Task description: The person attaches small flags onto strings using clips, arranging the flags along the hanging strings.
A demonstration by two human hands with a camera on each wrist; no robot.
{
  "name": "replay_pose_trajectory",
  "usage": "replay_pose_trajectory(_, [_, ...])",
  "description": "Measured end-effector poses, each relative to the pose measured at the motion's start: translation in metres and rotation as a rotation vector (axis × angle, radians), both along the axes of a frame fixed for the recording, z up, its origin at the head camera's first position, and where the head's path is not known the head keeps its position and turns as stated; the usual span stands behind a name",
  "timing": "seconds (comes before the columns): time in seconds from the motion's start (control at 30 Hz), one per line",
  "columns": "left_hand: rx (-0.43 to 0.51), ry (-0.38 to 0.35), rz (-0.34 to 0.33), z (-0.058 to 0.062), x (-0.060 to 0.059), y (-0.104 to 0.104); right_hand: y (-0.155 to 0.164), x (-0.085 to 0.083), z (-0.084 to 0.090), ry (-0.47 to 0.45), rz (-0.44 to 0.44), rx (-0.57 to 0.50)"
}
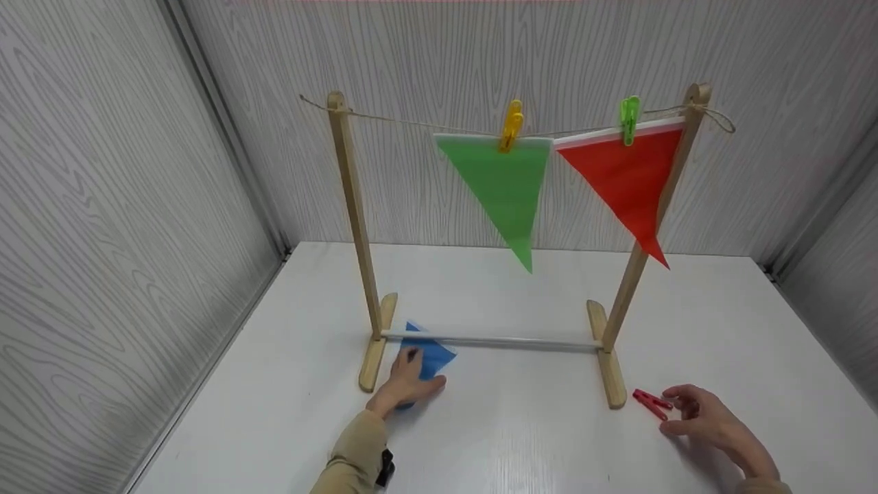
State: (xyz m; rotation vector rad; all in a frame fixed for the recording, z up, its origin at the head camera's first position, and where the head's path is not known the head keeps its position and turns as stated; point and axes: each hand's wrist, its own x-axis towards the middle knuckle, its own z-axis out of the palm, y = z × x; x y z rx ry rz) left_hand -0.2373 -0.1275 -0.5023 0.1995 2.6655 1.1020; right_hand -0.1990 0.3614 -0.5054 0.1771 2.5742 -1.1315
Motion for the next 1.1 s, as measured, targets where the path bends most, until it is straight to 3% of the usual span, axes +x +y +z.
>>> replay_pose_trajectory(0.27, [-0.025, 0.011, -0.022, -0.001, -0.003, 0.0, 0.0, -0.001, 0.002, -0.003, 0.001, 0.015])
replay_pose_trajectory(0.43, [-0.002, 0.019, 0.004, -0.003, -0.006, 0.0, 0.0, -0.003, 0.001, -0.011, -0.015, 0.016])
replay_pose_trajectory(0.63, [0.035, 0.093, 0.076, -0.005, -0.007, 0.004, 0.001, -0.001, -0.001, 0.028, -0.001, 0.028])
replay_pose_trajectory(0.9, [0.01, 0.107, 0.231, -0.006, -0.01, 0.013, 0.001, -0.002, -0.002, 0.024, -0.02, 0.04])
replay_pose_trajectory(1.1, [-0.043, 0.11, 0.187, -0.001, -0.009, 0.017, 0.0, -0.004, -0.001, 0.02, -0.026, 0.042])
